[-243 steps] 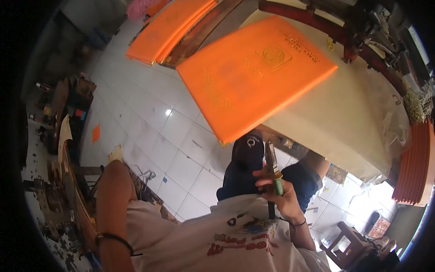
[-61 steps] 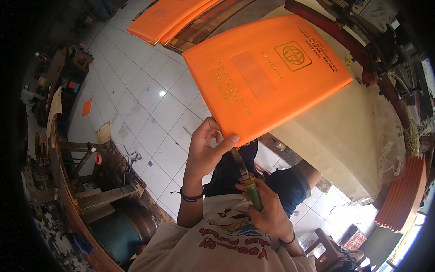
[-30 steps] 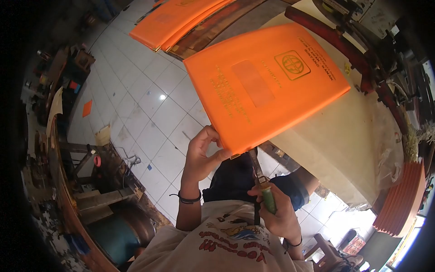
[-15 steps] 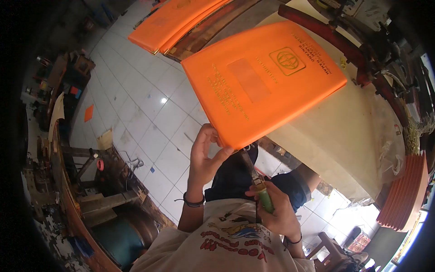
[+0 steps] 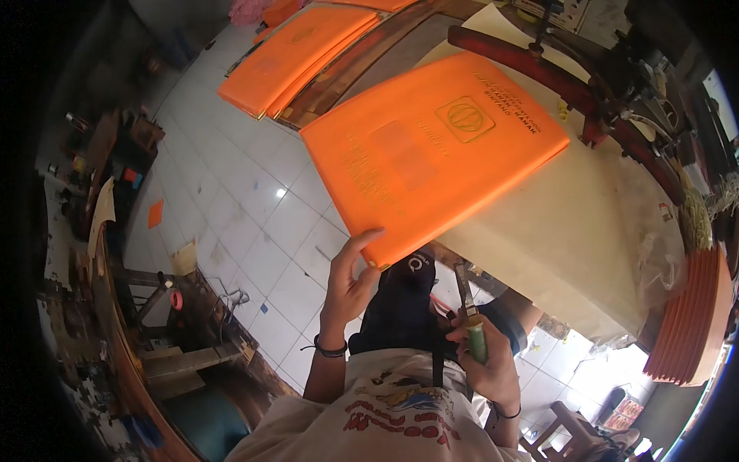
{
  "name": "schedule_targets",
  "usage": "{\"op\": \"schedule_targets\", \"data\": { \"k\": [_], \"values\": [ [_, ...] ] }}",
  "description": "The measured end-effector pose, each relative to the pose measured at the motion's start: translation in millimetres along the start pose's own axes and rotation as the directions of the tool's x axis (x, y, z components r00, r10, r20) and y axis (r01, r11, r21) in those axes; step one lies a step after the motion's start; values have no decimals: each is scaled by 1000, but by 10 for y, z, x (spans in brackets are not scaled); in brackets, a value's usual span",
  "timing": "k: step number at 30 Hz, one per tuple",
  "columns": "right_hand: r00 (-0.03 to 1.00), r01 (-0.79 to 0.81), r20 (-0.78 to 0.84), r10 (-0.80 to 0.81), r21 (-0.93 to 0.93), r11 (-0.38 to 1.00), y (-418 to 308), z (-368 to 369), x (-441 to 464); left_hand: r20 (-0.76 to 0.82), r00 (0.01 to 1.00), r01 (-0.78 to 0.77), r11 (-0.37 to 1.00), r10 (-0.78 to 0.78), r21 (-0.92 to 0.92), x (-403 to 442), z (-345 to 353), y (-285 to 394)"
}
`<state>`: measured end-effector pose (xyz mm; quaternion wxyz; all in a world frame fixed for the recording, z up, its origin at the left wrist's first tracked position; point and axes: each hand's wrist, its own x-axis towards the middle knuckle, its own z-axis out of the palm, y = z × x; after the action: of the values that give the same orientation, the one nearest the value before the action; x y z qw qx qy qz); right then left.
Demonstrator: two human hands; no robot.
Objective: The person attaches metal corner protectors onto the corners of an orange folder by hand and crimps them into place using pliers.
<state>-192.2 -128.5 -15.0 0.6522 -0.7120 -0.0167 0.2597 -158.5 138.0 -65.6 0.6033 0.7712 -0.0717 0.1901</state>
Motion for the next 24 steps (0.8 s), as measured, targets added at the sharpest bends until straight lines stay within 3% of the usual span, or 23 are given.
{"op": "schedule_targets", "data": {
  "k": [3,6,9,12,17,21,24],
  "values": [
    [1000,11,-16,-11,13,1000,61,-54,-9,-1,998,-61,997,62,40,-4,28,-36],
    [999,26,-36,-25,27,999,103,-85,-21,-20,990,133,968,-141,-214,3,200,1],
    [1000,13,-21,-12,45,999,94,-120,-37,44,988,150,977,-145,-149,78,215,29],
    [1000,18,-21,-17,28,999,114,-138,-58,18,995,103,978,-102,-182,191,242,30],
    [1000,5,-24,-3,83,997,144,-111,-46,15,996,93,992,-92,-81,384,339,26],
    [1000,13,-4,-13,62,998,135,-97,-48,72,990,130,972,-118,-194,536,344,-3],
    [1000,0,-11,1,51,999,107,-67,-43,138,965,251,940,-223,-230,546,261,84]
  ]
}}
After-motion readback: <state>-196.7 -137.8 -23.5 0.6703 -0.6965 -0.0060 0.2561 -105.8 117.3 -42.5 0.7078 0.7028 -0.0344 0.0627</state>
